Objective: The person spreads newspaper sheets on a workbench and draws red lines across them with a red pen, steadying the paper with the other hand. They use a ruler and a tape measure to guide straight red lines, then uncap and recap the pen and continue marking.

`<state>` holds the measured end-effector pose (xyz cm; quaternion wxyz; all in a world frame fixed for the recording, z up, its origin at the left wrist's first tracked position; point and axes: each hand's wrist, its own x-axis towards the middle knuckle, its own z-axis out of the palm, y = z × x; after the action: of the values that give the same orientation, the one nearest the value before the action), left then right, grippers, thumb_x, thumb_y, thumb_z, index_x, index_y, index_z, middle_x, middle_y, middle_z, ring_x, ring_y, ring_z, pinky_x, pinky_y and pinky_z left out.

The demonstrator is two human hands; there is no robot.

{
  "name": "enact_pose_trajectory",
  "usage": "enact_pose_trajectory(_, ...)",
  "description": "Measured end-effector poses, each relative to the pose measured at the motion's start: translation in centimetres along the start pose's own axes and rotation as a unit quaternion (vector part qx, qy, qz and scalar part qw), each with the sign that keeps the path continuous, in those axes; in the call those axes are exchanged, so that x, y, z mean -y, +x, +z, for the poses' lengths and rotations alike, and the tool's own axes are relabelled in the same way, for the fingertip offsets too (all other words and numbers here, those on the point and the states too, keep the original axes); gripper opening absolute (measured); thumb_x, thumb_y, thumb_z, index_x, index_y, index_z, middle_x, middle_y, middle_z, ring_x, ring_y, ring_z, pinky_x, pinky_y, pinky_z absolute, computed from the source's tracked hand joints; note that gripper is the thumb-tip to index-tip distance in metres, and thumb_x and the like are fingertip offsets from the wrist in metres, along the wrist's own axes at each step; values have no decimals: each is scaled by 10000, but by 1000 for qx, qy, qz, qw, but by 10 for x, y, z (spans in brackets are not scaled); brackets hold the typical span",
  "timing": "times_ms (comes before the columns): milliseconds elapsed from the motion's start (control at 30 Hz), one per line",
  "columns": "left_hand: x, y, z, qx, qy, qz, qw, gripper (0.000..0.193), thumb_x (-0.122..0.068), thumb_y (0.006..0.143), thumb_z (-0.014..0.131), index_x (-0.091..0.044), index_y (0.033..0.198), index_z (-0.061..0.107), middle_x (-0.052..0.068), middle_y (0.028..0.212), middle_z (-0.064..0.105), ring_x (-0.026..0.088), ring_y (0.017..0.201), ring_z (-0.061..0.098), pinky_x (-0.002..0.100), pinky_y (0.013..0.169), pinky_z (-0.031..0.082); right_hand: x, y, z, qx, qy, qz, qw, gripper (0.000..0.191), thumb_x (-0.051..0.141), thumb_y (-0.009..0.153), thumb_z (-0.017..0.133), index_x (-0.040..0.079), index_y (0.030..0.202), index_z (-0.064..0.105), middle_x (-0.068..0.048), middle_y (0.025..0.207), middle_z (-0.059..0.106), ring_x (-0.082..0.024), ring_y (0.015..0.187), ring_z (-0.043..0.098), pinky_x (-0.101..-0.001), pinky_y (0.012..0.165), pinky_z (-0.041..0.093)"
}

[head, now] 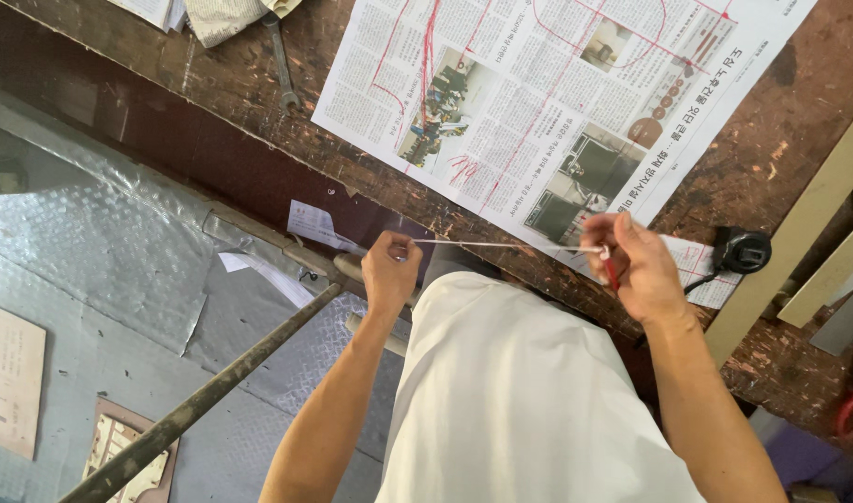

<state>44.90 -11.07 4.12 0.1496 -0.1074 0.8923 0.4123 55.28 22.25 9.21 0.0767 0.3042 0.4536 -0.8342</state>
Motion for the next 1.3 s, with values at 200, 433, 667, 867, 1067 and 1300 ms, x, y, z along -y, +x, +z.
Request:
enact_pose_trajectory(200, 7, -3, 0, 1, 13, -25, 1000, 185, -204, 827, 737, -58, 940, 730, 93, 769, 756, 212, 674, 713, 356, 669, 549, -34, -9, -7, 11, 23, 69, 997, 576, 489, 1142, 415, -37, 1059, 634, -64, 781, 594, -133, 628, 488, -262, 543, 398)
enact_pose_trajectory(433, 20, -7, -9, 6, 19, -9, 1000, 190, -200, 817, 748, -57, 938, 722, 104, 797, 771, 222, 729, 744, 356, 691, 560, -25, -9, -18, -44, -57, -9, 997, 284, 158, 1001, 612, 44, 1261, 606, -34, 962, 625, -120, 775, 540, -289, 620, 411)
enact_pose_trajectory(667, 19, -7, -10, 3, 23, -41, 999, 188, -207, 832, 740, -54, 938, 719, 112, 800, 774, 230, 724, 747, 363, 688, 565, -20, 0, -14, -55, 23, -8, 998, 260, 150, 1066, 572, -47, 1229, 618, -90, 1028, 680, -152, 854, 620, -276, 782, 523)
enact_pose_trajectory(867, 27, -9, -14, 2, 36, -49, 998, 196, -212, 837, 739, -49, 943, 714, 116, 804, 771, 233, 737, 748, 360, 707, 568, -23, 0, -19, 3, 25, -20, 999, 197, 119, 1054, 610, 22, 1225, 624, -77, 1014, 637, -160, 816, 568, -290, 734, 476)
enact_pose_trajectory(1067, 34, -13, -16, -1, 45, -64, 997, 189, -203, 823, 739, -52, 936, 721, 114, 814, 777, 228, 765, 756, 359, 746, 576, -18, 3, -17, -22, 30, 5, 999, 227, 174, 1084, 542, -4, 1193, 632, -53, 1033, 646, -123, 838, 581, -259, 775, 494)
enact_pose_trajectory(1300, 71, -12, -30, 20, 71, -88, 993, 204, -216, 835, 730, -75, 982, 728, 96, 903, 779, 233, 859, 756, 370, 815, 577, -10, -6, -14, -10, -5, -3, 1000, 307, 195, 1112, 503, 0, 1289, 661, -39, 988, 626, -115, 796, 534, -256, 691, 431)
